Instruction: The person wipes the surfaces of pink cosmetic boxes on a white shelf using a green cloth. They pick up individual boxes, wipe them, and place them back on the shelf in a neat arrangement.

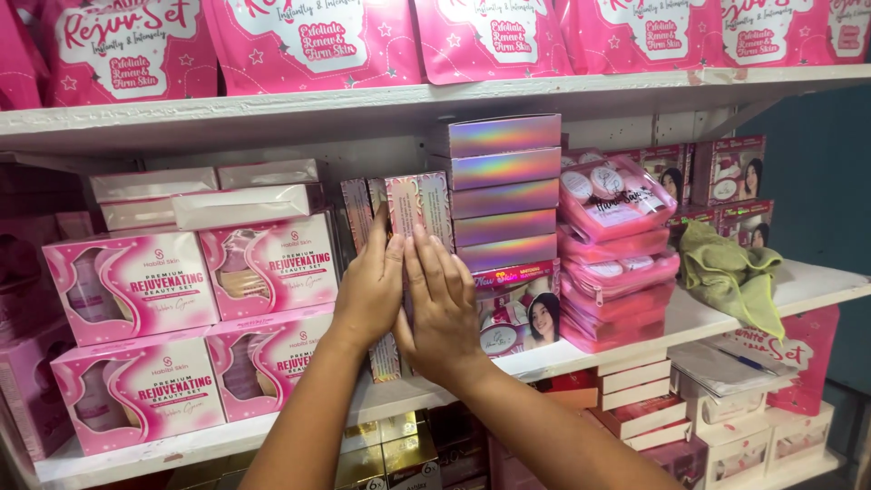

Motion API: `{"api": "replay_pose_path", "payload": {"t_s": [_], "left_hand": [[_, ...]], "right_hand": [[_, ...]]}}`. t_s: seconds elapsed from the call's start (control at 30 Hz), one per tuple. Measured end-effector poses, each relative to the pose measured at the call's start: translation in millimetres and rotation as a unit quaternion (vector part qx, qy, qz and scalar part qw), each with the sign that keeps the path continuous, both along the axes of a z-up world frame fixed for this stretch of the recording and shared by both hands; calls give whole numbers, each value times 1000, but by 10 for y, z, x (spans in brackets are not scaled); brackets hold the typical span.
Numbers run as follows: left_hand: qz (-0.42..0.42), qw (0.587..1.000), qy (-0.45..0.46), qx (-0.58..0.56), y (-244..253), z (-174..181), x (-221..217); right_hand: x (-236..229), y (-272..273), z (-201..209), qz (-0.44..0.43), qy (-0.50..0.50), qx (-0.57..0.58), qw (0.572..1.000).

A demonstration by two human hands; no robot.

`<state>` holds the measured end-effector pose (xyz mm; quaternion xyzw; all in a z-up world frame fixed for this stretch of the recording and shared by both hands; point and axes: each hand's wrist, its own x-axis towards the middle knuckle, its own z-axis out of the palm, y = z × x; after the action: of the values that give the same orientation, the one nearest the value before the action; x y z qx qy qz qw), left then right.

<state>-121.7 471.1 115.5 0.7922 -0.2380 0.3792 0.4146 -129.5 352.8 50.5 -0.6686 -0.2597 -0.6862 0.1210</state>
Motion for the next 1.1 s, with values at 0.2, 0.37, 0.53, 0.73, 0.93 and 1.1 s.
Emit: {"api": "replay_pose_path", "payload": {"t_s": [0.2,0.37,0.53,0.73,0.93,1.1], "left_hand": [[71,996,-13,49,19,69,120],[67,993,-66,65,55,47,274],[77,992,-67,68,39,-1,204],[152,985,-61,50,-111,-177,97],[184,917,-351,44,-348,-405,64],[180,910,-367,64,-713,-419,-125]], "right_hand": [[164,-15,-58,-37,20,-9,999],[200,6,-84,-46,31,-13,998],[233,10,-108,-64,37,-20,997],[243,-48,-189,-60,45,-21,997],[101,-301,-243,-65,31,-13,997],[-9,-629,-241,-64,15,14,998]]}}
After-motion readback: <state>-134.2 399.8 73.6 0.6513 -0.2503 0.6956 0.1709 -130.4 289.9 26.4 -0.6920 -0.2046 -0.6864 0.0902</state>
